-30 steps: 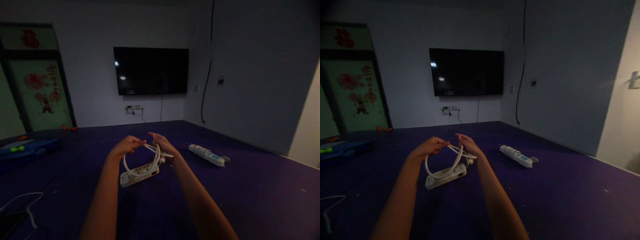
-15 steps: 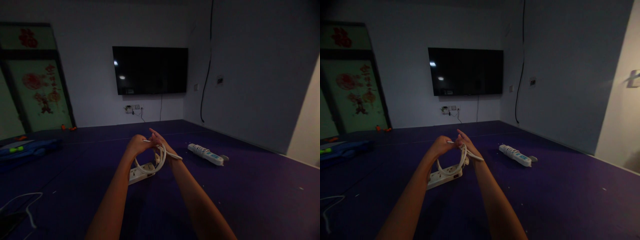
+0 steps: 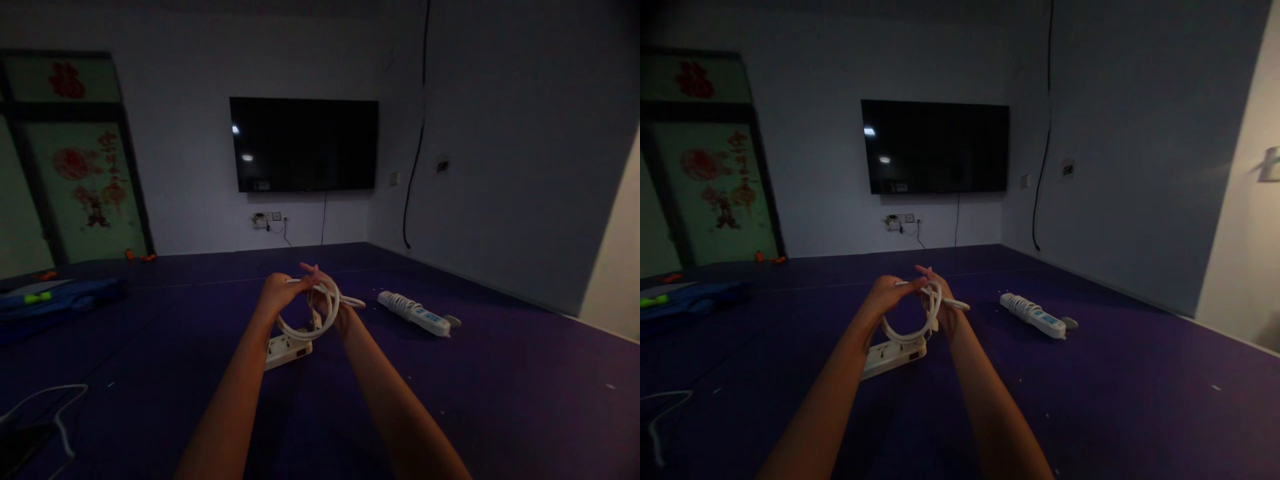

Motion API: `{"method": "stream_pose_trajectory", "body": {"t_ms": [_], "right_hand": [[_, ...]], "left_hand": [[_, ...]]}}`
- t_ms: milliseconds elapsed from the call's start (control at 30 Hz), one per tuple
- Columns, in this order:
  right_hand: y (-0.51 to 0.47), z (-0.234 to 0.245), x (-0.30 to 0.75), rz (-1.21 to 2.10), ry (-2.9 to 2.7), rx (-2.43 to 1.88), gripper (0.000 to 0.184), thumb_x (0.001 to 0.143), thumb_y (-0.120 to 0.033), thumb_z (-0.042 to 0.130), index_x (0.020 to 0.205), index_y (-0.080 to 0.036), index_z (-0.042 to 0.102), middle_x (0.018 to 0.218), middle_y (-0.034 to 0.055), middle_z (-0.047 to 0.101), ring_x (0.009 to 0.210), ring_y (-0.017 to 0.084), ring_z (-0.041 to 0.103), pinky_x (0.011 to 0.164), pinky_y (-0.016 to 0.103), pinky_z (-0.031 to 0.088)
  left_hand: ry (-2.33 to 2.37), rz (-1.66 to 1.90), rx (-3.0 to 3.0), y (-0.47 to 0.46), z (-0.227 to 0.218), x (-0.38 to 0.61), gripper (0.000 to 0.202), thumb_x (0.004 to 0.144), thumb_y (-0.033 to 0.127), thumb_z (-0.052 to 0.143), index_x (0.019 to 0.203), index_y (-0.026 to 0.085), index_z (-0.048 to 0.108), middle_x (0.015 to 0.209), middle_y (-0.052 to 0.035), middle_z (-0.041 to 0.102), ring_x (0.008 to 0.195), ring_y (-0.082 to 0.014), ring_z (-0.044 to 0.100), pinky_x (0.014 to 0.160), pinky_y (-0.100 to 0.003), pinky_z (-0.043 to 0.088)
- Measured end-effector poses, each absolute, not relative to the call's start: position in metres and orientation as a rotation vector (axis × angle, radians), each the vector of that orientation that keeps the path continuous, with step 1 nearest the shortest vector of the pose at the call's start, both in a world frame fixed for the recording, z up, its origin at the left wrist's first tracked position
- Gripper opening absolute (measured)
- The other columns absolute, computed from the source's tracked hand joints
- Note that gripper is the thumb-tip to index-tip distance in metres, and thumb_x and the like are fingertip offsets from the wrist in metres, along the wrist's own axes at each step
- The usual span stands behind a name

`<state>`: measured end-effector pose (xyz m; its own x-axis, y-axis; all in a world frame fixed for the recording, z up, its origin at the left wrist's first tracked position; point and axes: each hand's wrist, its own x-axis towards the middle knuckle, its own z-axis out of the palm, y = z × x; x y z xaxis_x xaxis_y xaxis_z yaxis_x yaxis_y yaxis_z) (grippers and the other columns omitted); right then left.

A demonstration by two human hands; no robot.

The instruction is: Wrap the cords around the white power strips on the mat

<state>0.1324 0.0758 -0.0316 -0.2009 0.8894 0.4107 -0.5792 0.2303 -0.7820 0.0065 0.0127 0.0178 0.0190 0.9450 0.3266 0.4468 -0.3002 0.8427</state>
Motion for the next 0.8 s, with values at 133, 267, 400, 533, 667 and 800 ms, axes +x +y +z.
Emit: {"method": "stream_pose_trajectory", "body": {"t_ms": [133,267,400,533,667,800], "right_hand": [[0.079,-0.034,0.132,1.429,-1.040,-0.290,0.036,0.080,-0.050,0.055,0.095,-0.019,0.065,0.067,0.0012,0.060,0.062,0.014,0.055,0.062,0.027,0.048],[0.076,-0.036,0.131,1.363,-0.958,-0.226,0.055,0.077,-0.067,0.045,0.098,-0.019,0.064,0.076,0.0053,0.063,0.076,0.019,0.060,0.070,0.032,0.051],[0.065,-0.032,0.126,1.277,-0.915,-0.218,0.084,0.070,-0.085,0.023,0.107,-0.020,0.061,0.084,0.0101,0.066,0.083,0.024,0.062,0.066,0.036,0.050],[0.055,-0.024,0.119,1.222,-0.865,-0.234,0.087,0.068,-0.087,0.017,0.111,-0.023,0.058,0.090,0.0107,0.067,0.083,0.024,0.062,0.064,0.035,0.049],[0.057,-0.018,0.117,1.277,-0.751,-0.174,0.068,0.076,-0.078,0.030,0.108,-0.025,0.058,0.082,0.0055,0.066,0.073,0.020,0.062,0.065,0.033,0.050],[0.063,-0.017,0.119,1.316,-0.667,-0.220,0.043,0.085,-0.058,0.042,0.107,-0.025,0.058,0.067,-0.0011,0.062,0.056,0.014,0.056,0.056,0.028,0.048]], "left_hand": [[1.211,1.250,1.479,0.013,0.015,0.010,0.061,0.056,0.070,0.066,0.048,0.021,0.029,0.040,0.0099,0.021,0.036,-0.0035,0.017,0.041,-0.023,0.010],[1.159,1.230,1.280,0.018,0.015,0.011,0.062,0.057,0.068,0.067,0.051,0.021,0.027,0.040,0.0112,0.022,0.034,-0.0015,0.017,0.040,-0.021,0.008],[1.108,1.247,1.163,0.024,0.014,0.015,0.061,0.060,0.067,0.067,0.052,0.021,0.027,0.041,0.0114,0.022,0.033,-0.0009,0.017,0.039,-0.020,0.009],[1.083,1.322,1.139,0.028,0.010,0.020,0.057,0.068,0.066,0.060,0.054,0.020,0.028,0.042,0.0117,0.021,0.033,-0.0010,0.017,0.038,-0.020,0.012],[1.057,1.323,1.188,0.027,0.006,0.023,0.054,0.069,0.065,0.061,0.056,0.019,0.035,0.043,0.0112,0.025,0.033,-0.0017,0.023,0.038,-0.019,0.016],[1.058,1.216,1.274,0.024,0.004,0.020,0.050,0.068,0.061,0.064,0.055,0.018,0.042,0.041,0.0081,0.036,0.033,-0.0050,0.034,0.038,-0.020,0.024]]}}
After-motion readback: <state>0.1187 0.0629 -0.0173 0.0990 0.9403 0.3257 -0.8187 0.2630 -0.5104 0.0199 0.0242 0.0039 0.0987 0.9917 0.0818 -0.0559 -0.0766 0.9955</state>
